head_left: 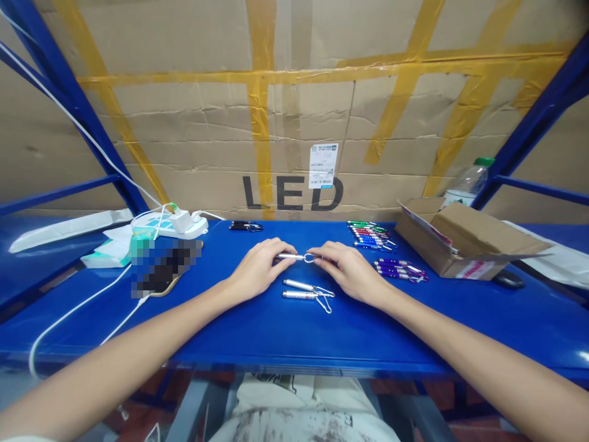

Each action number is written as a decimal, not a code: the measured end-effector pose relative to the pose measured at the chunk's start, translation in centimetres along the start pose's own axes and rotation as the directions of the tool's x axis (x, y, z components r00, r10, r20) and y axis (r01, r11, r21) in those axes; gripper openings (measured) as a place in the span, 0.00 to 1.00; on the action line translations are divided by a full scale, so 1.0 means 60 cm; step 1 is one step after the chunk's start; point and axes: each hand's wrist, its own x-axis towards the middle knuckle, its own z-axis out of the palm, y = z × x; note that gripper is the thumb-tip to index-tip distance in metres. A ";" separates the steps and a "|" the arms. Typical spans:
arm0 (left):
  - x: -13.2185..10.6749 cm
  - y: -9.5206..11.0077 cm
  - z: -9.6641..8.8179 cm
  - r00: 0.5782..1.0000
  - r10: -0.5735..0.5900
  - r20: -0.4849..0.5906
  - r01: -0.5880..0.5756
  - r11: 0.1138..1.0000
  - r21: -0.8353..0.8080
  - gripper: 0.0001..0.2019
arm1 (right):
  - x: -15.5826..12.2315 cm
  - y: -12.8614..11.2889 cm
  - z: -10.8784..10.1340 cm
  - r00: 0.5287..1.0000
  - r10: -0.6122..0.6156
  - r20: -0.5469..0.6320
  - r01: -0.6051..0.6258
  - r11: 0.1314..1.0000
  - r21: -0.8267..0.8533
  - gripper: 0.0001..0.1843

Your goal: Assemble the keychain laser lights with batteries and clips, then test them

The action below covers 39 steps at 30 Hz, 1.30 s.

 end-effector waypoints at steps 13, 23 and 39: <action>-0.003 0.001 0.000 0.986 0.002 0.165 0.003 1.000 -0.028 0.08 | -0.003 -0.005 -0.008 0.990 0.076 0.116 -0.065 0.994 -0.089 0.14; -0.004 -0.003 0.001 0.978 -0.014 0.206 0.027 0.998 -0.058 0.11 | -0.005 -0.002 -0.008 0.988 0.080 0.133 -0.068 0.994 -0.089 0.12; -0.014 0.015 -0.011 0.950 0.000 0.312 0.004 1.000 -0.014 0.38 | -0.008 0.008 -0.003 0.992 0.074 0.100 -0.063 0.991 -0.116 0.11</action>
